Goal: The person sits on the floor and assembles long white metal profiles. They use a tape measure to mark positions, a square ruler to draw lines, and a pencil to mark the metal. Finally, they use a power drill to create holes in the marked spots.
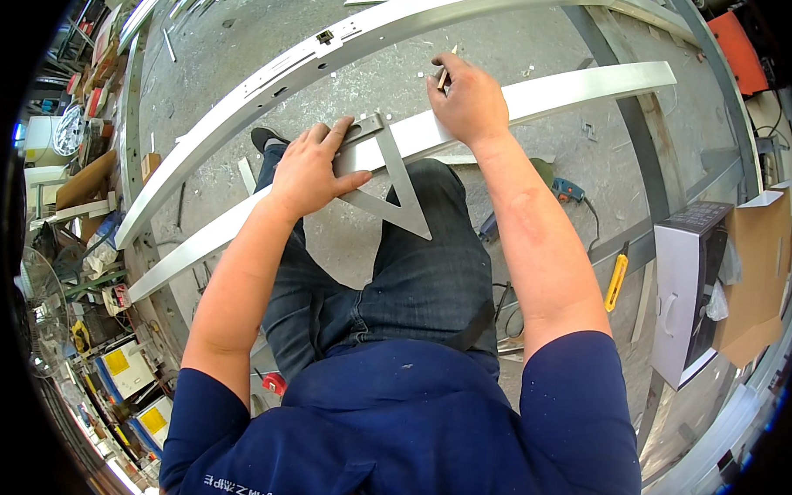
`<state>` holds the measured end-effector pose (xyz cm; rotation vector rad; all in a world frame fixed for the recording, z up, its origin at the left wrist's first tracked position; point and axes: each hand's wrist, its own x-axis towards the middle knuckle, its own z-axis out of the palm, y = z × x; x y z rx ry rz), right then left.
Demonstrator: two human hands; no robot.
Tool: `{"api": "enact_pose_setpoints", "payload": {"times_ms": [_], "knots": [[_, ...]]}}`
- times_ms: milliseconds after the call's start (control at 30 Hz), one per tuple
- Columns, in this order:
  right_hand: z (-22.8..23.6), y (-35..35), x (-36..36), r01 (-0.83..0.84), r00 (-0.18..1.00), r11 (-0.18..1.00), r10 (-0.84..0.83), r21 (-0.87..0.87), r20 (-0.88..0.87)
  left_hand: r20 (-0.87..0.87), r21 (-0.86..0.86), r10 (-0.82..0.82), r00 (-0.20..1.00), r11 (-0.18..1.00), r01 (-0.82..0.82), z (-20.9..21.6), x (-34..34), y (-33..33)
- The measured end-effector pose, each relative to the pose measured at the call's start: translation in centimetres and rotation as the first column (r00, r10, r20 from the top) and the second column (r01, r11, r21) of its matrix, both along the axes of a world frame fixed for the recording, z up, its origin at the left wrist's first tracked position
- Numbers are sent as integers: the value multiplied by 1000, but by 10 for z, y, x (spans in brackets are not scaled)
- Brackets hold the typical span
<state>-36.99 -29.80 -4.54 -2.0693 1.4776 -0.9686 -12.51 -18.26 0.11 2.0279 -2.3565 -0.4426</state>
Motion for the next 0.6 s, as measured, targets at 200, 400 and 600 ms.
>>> {"api": "enact_pose_setpoints", "payload": {"times_ms": [200,400,600], "knots": [[1,0,1,-3,1000,1000,3,16,-4,-13,19,-9,1000,1000,9,2,1,0],[5,0,0,-9,1000,999,8,38,21,-7,-7,13,1000,1000,-13,1,-1,1],[17,25,-2,-162,897,974,80,156,435,-28,0,31,999,1000,-31,4,1,2]]}}
